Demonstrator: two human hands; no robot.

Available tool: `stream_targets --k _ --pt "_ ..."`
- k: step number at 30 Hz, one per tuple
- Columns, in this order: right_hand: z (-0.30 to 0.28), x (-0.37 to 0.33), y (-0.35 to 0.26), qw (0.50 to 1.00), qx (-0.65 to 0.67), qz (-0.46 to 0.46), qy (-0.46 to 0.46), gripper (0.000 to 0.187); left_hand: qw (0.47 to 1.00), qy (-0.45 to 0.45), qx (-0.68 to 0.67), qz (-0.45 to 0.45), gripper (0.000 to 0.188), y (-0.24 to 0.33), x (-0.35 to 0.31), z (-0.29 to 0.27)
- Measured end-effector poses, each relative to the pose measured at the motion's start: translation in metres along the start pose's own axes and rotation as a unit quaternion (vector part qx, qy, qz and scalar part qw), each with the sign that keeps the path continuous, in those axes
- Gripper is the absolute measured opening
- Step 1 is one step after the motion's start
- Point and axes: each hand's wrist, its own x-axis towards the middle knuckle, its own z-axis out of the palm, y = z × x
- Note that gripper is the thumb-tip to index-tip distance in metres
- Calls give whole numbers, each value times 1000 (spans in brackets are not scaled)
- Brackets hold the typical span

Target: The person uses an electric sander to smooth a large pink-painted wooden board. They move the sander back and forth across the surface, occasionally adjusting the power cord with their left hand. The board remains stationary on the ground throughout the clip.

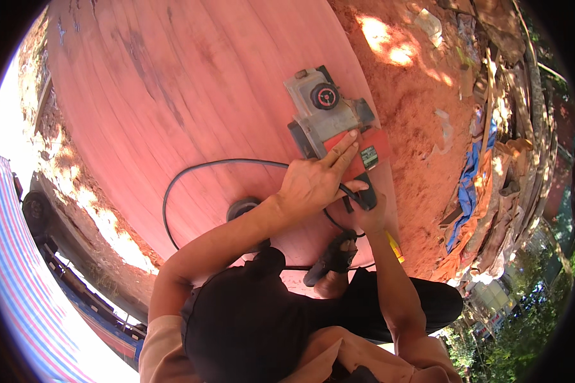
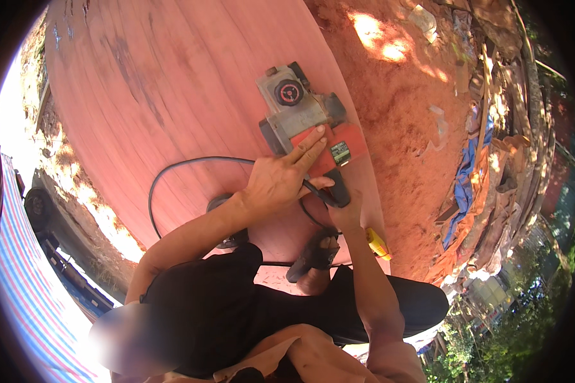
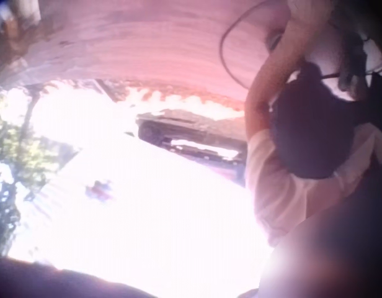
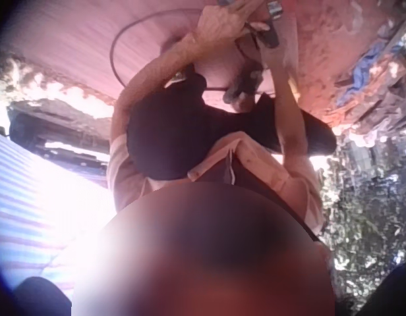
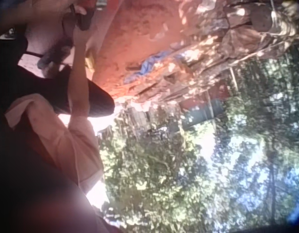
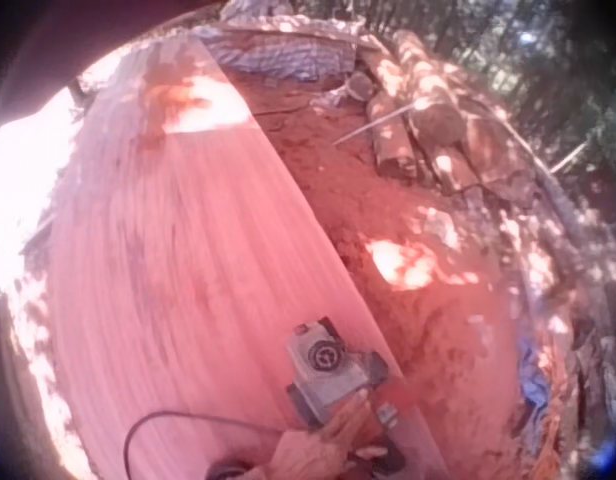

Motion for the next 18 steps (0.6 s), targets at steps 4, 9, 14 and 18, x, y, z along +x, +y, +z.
stream_targets --k 4,9,14,18 --pt "30 66 -20 999 2 -44 29 24 998 23 55 -24 75 -28 41 -26" --pt "76 167 -76 995 49 -81 16 16 989 82 110 -57 61 -86 109 -83" --pt "123 232 -134 994 -6 -111 -18 17 974 49 114 -187 44 -101 153 -144" --pt "141 198 -121 990 53 -128 -28 21 971 84 143 -171 50 -101 113 -141"
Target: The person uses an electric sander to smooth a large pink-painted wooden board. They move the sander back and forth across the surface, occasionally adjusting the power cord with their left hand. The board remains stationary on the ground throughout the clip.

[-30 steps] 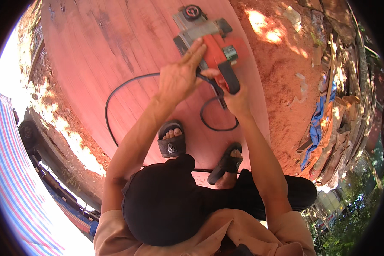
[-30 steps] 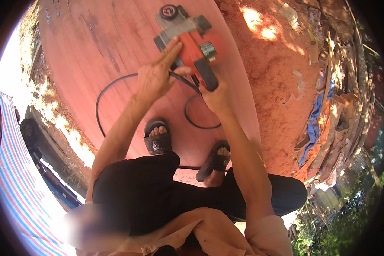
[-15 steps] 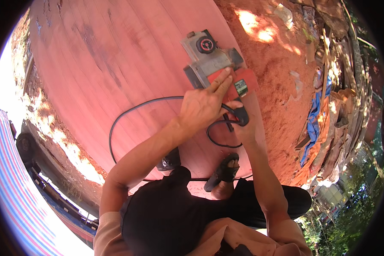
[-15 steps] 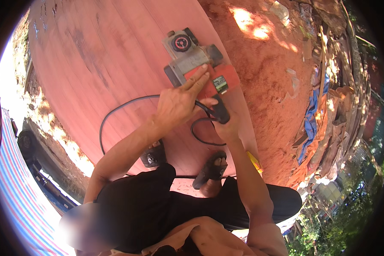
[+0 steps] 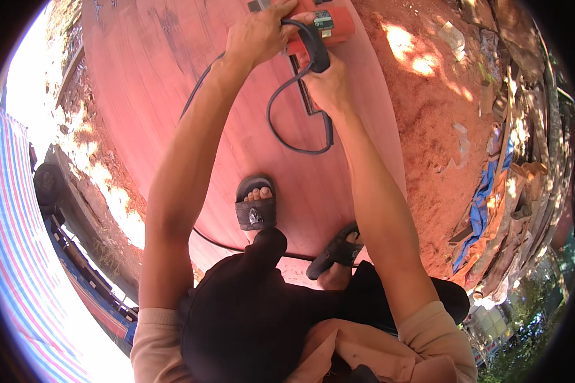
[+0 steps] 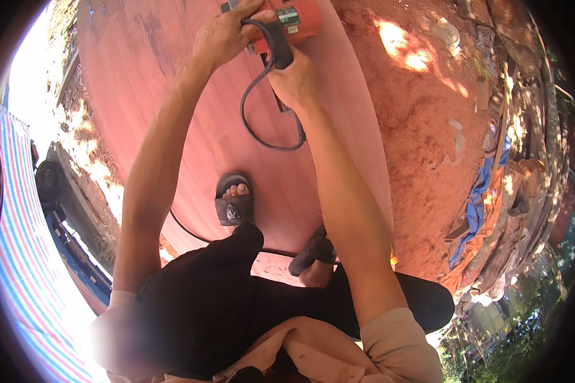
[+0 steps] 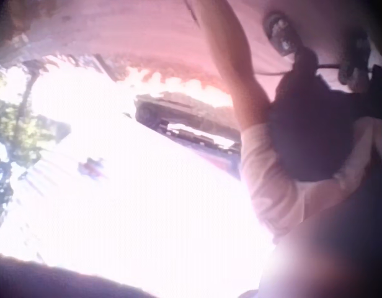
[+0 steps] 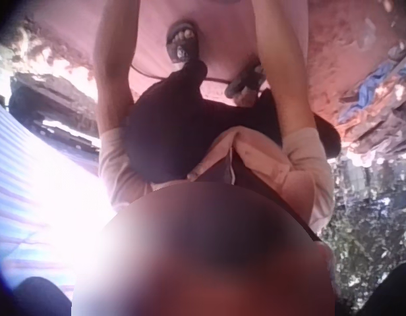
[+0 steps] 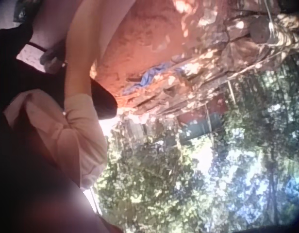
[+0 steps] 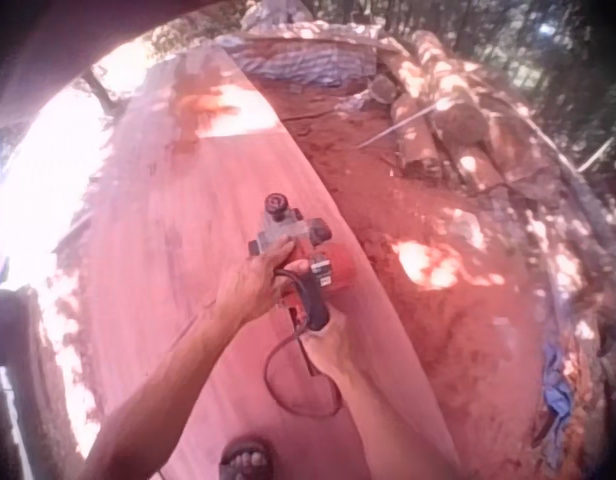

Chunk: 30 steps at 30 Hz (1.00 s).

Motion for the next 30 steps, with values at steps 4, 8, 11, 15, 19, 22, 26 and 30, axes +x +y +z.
stream_targets --k 4,8,11,15,19,22,26,30 --pt "-10 -117 21 1000 -27 9 -10 28 998 16 -39 55 63 -7 -111 26" --pt "-25 -246 28 998 -8 64 -28 34 996 -63 -40 54 75 18 -228 31" --pt "-25 -283 36 994 -4 96 -55 33 994 -65 -79 42 76 24 -261 28" --pt "-14 -264 36 996 -4 80 -47 30 995 -66 -70 38 74 9 -244 27" --pt "11 -189 19 999 0 36 -17 27 998 3 -63 14 64 -14 -188 24" --pt "45 -119 2 1000 -3 19 0 28 996 77 -41 13 56 -44 -129 15" --pt "77 -42 -17 1000 0 -7 3 27 993 106 -39 -20 51 -80 -63 -6" --pt "102 32 -34 996 -75 -48 4 19 994 56 40 -84 46 -118 15 -36"
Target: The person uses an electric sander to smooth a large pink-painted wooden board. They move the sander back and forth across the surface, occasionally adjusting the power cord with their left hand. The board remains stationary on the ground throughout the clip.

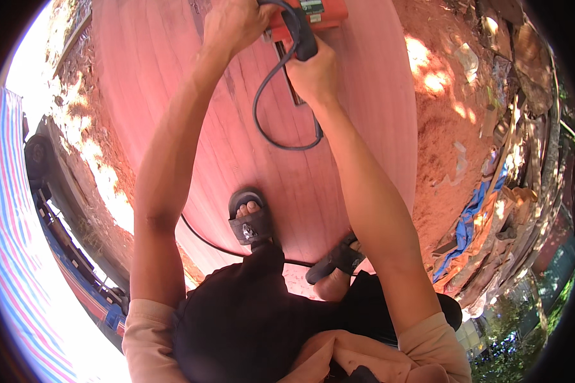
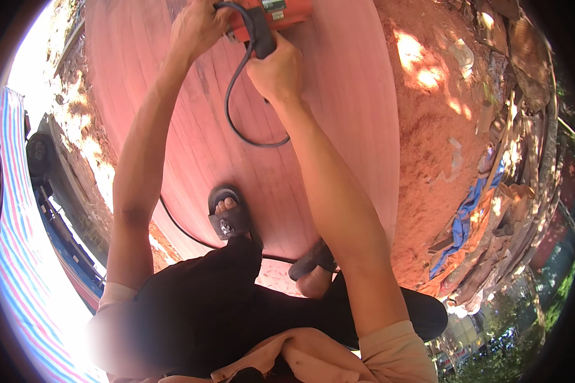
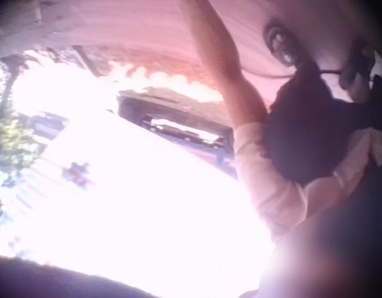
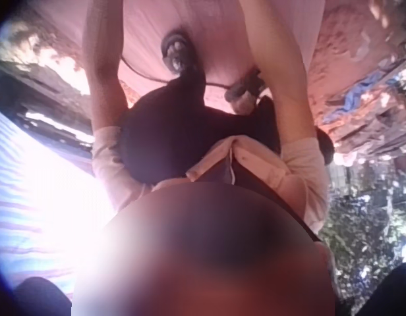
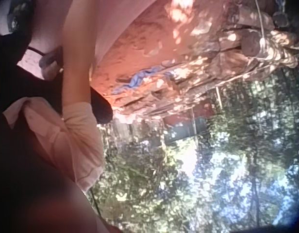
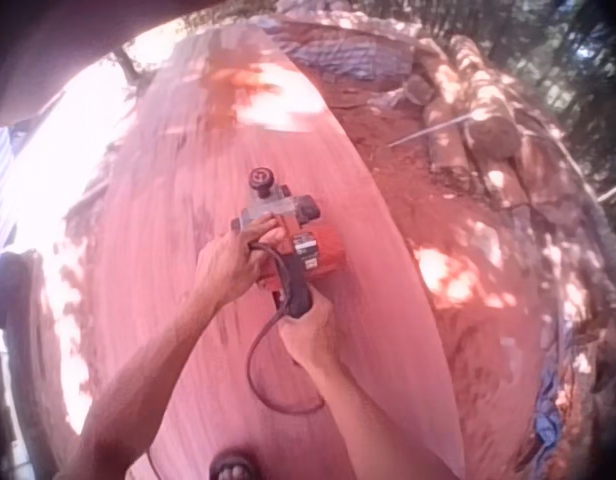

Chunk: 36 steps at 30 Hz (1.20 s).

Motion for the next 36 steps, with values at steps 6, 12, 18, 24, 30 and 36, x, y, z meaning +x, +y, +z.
stream_targets --k 6,12,18,24,30,36 --pt "37 71 -14 997 42 -64 13 13 1000 22 -6 16 40 4 40 -27" --pt "-7 -70 14 997 77 3 -27 20 995 71 -34 54 43 25 -92 0" --pt "-74 -278 24 992 58 109 -33 28 985 -92 -49 139 70 52 -279 7" --pt "-75 -307 37 993 55 102 -35 25 982 -75 -95 142 68 52 -295 9" --pt "-31 -215 17 994 58 91 -3 18 989 -27 -118 87 65 21 -235 -4" --pt "25 -102 -7 999 31 9 41 15 967 121 -212 77 73 -18 -213 -33"
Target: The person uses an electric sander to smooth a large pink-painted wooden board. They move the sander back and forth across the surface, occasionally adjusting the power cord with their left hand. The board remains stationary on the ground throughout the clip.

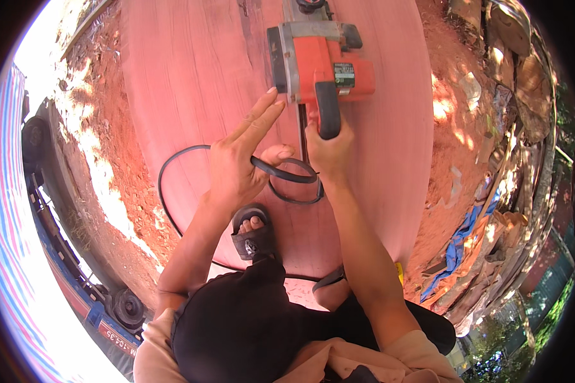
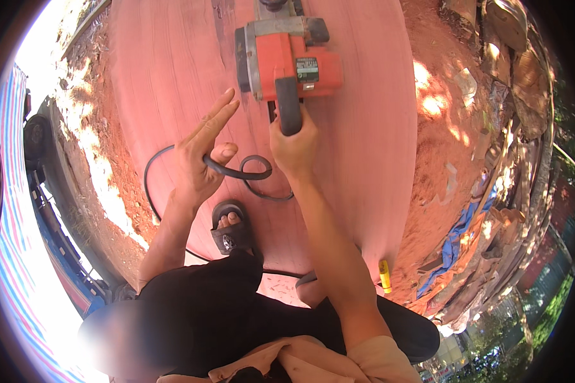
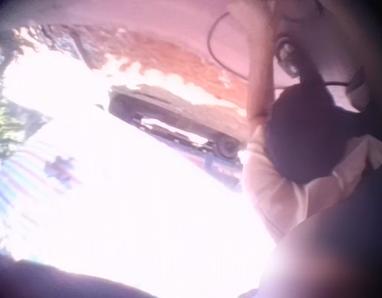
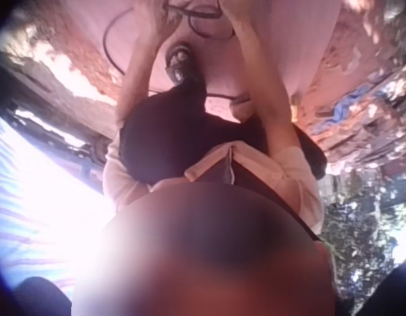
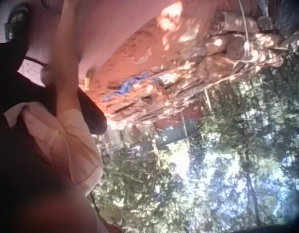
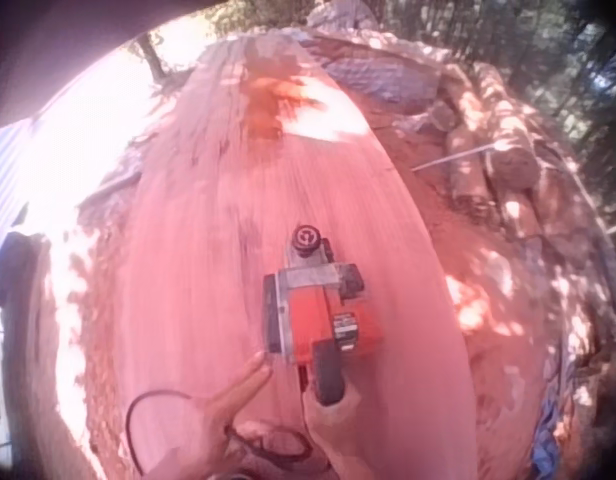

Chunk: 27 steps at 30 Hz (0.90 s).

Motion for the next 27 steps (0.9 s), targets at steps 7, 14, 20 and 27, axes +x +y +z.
stream_targets --k 7,14,20,27 --pt "67 141 -26 1000 -12 -12 -13 8 996 -12 -78 -45 102 6 -28 -64" --pt "78 200 -46 996 -77 -37 -29 20 990 128 1 -61 113 6 -39 -94" --pt "-5 18 -6 990 29 98 -96 11 971 199 -47 -127 122 4 -48 -120" --pt "-88 -181 19 982 1 149 -119 15 991 119 -26 -46 113 3 -52 -93"
